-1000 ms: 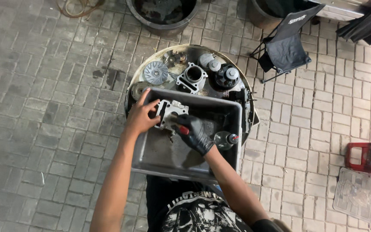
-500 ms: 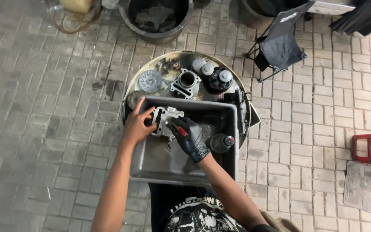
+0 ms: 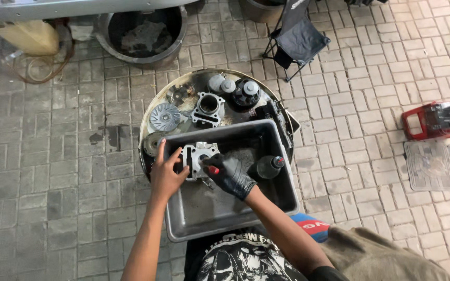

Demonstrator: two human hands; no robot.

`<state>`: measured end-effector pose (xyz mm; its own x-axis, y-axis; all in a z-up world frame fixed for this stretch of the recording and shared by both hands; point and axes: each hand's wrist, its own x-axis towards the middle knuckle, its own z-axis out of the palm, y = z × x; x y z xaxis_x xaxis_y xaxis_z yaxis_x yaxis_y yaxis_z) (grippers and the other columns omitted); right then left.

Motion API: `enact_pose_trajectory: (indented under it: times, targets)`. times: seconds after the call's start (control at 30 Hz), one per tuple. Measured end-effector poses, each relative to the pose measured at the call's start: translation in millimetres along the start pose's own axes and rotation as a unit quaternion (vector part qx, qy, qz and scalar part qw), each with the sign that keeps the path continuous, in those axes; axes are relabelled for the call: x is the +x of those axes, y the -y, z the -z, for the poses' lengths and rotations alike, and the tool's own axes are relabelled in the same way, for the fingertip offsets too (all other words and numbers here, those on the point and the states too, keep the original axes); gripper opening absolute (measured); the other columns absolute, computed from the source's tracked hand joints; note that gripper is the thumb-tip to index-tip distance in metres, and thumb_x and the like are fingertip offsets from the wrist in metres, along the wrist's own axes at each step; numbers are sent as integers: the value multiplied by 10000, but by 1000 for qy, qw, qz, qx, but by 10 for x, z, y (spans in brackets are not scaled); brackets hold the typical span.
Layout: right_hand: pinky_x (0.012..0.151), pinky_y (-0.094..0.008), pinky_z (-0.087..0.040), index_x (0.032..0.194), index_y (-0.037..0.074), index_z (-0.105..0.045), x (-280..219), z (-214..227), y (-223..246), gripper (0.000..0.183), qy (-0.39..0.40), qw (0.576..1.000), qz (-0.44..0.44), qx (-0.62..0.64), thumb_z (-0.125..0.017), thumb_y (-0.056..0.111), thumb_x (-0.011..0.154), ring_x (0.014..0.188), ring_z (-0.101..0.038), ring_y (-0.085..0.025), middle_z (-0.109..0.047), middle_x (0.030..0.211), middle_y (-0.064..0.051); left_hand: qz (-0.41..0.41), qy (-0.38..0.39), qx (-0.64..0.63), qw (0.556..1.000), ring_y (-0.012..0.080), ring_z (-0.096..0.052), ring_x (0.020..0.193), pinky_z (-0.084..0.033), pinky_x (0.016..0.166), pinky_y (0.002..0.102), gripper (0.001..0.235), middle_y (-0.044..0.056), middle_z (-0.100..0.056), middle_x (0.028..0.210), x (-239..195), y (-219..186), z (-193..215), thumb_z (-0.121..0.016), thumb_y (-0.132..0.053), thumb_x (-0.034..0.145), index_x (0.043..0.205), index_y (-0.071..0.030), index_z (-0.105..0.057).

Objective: The person scrubs a metallic engine component with a brush inside a metal tray. They pour liquid from a bottle onto the part and continue scrubbing various surfaces and crevices with the brush.

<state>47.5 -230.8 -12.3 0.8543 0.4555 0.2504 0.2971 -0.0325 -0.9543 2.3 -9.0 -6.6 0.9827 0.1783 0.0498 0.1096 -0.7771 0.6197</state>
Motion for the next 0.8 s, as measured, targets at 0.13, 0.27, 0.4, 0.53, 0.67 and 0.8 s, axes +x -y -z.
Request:
enact_pose_trajectory:
  times: [0.13, 0.27, 0.4, 0.53, 0.67, 0.8]
  targets:
    - [668, -445, -620, 1026, 46, -775, 71, 34, 430, 242, 3, 994, -7, -105, -829, 198, 845, 807, -744, -411, -751, 877, -189, -17, -1, -1, 1000, 257, -736, 1005, -564, 948, 486, 631, 99, -297, 1673, 5, 80, -24, -767, -320, 718, 1324, -168, -677]
    - [671, -415, -609, 1046, 40, -788, 133, -66, 617, 191, -75, 985, -45, -151, -793, 156, 895, 821, -741, -414, -743, 898, -224, -33, -11, -12, 999, 265, -740, 1014, -543, 966, 480, 623, 147, -325, 1649, -15, 71, -19, -762, -303, 732, 1325, -130, -681]
    - [765, -431, -611, 1035, 48, -809, 69, -62, 626, 246, -55, 985, -130, -101, -839, 136, 807, 881, -764, -337, -778, 906, -216, -33, -4, -7, 999, 286, -745, 1012, -516, 982, 466, 611, 162, -477, 1547, -8, -19, 119, -742, -339, 755, 1326, -128, -688]
    - [714, -361, -594, 1039, 69, -808, 164, -177, 673, 262, -175, 968, -140, -117, -876, 183, 813, 838, -767, -324, -760, 874, -206, -51, -10, 0, 999, 298, -741, 1017, -510, 967, 469, 638, 139, -625, 1389, -12, -44, 177, -767, -345, 729, 1322, -121, -689]
    - [800, -384, -594, 1032, 25, -808, 74, -257, 814, 292, -162, 963, -214, -4, -876, 132, 769, 861, -734, -247, -782, 909, -185, -80, 0, 38, 996, 200, -285, 1555, -527, 942, 515, 676, 31, -784, 924, 20, 187, -14, -729, -424, 733, 1328, -110, -674]
    - [677, -334, -599, 1024, 37, -811, 177, -328, 761, 242, -218, 955, -158, -124, -871, 140, 814, 806, -763, -302, -763, 876, -200, -91, 31, 43, 994, 226, -200, 1583, -529, 914, 542, 792, 26, -797, 1009, 44, 123, 65, -750, -488, 687, 1383, -127, -637]
